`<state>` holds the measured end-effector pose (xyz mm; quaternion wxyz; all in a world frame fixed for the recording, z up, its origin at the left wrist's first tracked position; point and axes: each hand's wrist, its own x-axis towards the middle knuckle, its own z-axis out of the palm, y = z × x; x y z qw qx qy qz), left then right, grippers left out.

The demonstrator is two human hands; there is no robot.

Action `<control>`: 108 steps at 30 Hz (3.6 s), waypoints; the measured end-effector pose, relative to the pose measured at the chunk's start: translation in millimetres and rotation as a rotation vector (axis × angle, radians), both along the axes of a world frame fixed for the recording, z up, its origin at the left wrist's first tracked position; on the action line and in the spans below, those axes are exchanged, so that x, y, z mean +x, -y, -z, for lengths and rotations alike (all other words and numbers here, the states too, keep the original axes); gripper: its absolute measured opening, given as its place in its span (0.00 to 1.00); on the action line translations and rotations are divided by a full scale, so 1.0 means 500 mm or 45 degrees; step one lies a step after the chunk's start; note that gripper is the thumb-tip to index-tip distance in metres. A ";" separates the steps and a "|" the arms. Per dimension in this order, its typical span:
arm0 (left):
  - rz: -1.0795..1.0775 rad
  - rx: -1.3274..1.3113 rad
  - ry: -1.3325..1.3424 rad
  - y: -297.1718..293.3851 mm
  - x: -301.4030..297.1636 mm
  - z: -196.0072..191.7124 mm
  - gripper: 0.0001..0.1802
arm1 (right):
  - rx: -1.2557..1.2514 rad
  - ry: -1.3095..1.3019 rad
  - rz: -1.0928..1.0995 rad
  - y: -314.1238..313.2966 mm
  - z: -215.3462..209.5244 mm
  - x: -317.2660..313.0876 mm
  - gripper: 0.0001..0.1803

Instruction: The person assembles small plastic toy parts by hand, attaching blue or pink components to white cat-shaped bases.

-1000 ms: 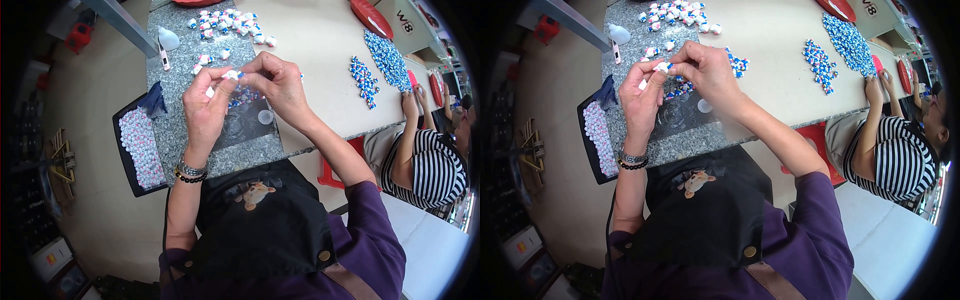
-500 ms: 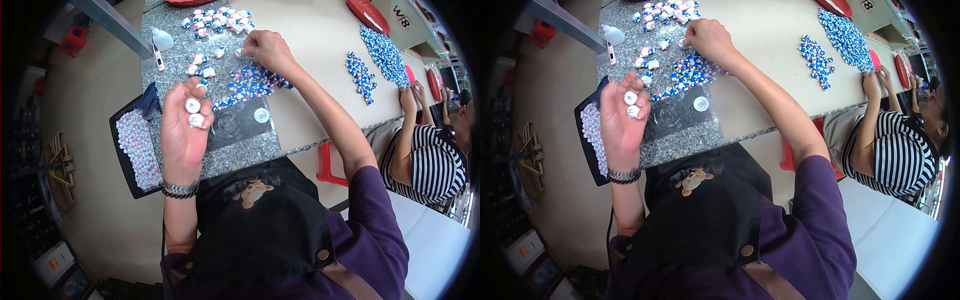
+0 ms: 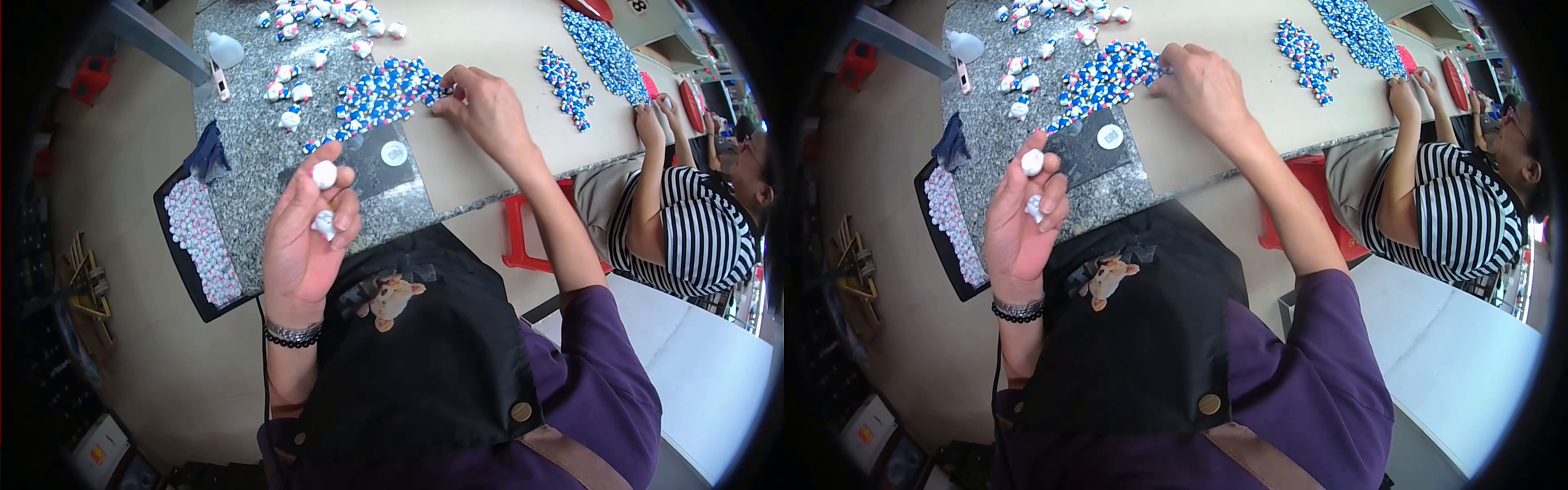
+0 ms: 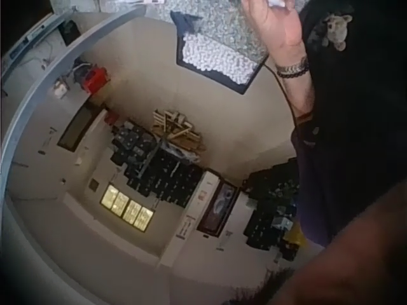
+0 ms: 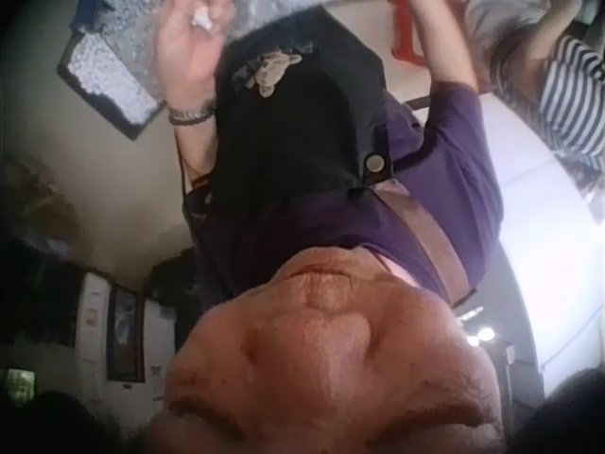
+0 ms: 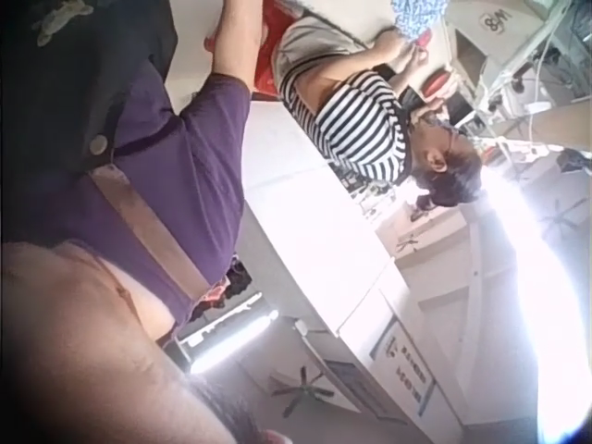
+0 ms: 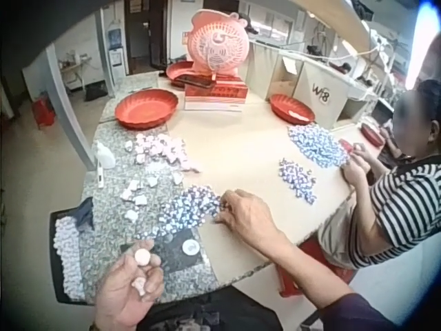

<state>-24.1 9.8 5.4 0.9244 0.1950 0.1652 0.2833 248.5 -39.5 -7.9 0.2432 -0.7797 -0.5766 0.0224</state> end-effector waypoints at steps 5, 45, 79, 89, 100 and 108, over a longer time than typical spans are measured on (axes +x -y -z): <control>0.094 -0.075 0.110 0.019 0.023 0.011 0.27 | 0.120 0.278 0.036 0.015 0.045 -0.010 0.15; 0.042 -0.096 -0.027 0.045 0.015 0.028 0.19 | 0.228 -0.848 -0.179 0.064 -0.023 -0.103 0.08; -0.242 0.497 -0.489 0.046 0.051 0.029 0.17 | 0.392 -1.490 -0.216 0.043 -0.048 -0.168 0.04; -0.315 0.953 -0.660 0.043 0.052 0.042 0.13 | 0.286 -1.346 -0.268 0.052 -0.041 -0.176 0.04; -0.586 1.740 -0.788 0.004 0.082 0.018 0.10 | 0.357 -1.243 -0.329 0.030 -0.051 -0.156 0.08; -0.322 1.756 -1.302 -0.125 0.130 -0.055 0.12 | 0.429 -0.915 -0.194 -0.026 -0.095 -0.076 0.13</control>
